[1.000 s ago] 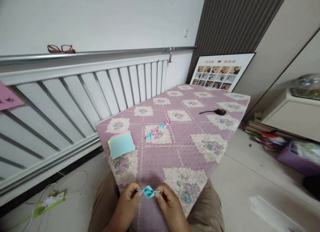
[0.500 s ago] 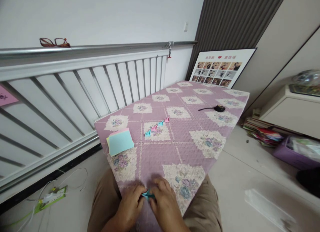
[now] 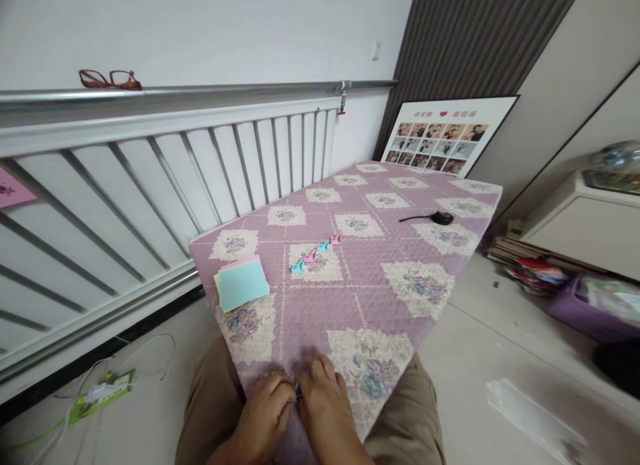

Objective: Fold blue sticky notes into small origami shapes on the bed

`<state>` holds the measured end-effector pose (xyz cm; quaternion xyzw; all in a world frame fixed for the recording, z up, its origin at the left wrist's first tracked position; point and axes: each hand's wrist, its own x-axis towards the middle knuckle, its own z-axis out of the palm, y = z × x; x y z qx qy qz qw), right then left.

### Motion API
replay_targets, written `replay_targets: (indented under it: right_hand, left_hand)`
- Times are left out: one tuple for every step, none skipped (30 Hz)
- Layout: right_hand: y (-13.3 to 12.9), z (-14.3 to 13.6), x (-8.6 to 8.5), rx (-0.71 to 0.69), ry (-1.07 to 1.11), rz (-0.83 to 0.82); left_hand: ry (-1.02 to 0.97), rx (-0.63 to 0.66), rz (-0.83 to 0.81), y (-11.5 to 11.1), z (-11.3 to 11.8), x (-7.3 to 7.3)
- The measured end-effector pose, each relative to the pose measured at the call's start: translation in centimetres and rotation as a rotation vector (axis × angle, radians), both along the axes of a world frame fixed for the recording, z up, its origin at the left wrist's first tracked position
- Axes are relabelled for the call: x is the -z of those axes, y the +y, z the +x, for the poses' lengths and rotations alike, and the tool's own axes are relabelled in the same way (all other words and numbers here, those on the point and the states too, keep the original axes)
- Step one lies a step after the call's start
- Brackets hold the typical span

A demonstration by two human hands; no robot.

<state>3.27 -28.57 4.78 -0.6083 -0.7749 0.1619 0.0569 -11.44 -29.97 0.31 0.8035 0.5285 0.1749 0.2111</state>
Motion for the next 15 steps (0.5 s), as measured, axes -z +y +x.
replay_targets:
  right_hand:
    - [0.1,-0.1,0.1,-0.005,-0.004,-0.01]
    - [0.1,-0.2,0.2,-0.008,-0.009,-0.019]
    - [0.2,-0.4,0.2,-0.008,-0.017,-0.026]
    - [0.2,-0.5,0.2,-0.006,-0.026,-0.032]
    - [0.3,-0.7,0.2,-0.003,-0.035,-0.037]
    - [0.3,-0.7,0.2,0.001,-0.043,-0.04]
    - [0.3,-0.8,0.2,0.004,-0.05,-0.042]
    - [0.3,-0.8,0.1,0.006,-0.056,-0.044]
    - [0.3,-0.8,0.0,0.006,-0.063,-0.045]
    - [0.3,-0.7,-0.2,0.006,-0.071,-0.045]
    - [0.2,-0.6,-0.3,0.006,-0.082,-0.046]
    - [0.2,-0.5,-0.5,0.007,-0.095,-0.048]
    - [0.2,-0.5,-0.6,0.009,-0.108,-0.049]
    - [0.2,-0.4,-0.6,0.012,-0.12,-0.049]
    - [0.1,-0.4,-0.7,0.013,-0.128,-0.049]
  left_hand:
    - [0.037,0.009,0.013,0.0,0.0,0.0]
    - [0.08,0.02,0.022,0.0,0.1,0.0]
    - [0.126,0.029,0.025,0.1,0.1,-0.1]
    - [0.173,0.034,0.023,0.1,0.1,-0.1]
    - [0.218,0.035,0.014,0.2,0.2,-0.2]
    - [0.26,0.035,0.002,0.2,0.2,-0.4]
    - [0.296,0.033,-0.011,0.2,0.2,-0.5]
    - [0.324,0.032,-0.023,0.3,0.2,-0.6]
    - [0.345,0.032,-0.034,0.3,0.2,-0.8]
    - [0.362,0.035,-0.044,0.3,0.3,-0.9]
    - [0.374,0.039,-0.051,0.3,0.3,-1.0]
    - [0.384,0.041,-0.057,0.4,0.3,-1.2]
    - [0.391,0.041,-0.063,0.4,0.4,-1.3]
    - [0.397,0.039,-0.069,0.3,0.4,-1.4]
    - [0.398,0.038,-0.076,0.3,0.4,-1.4]
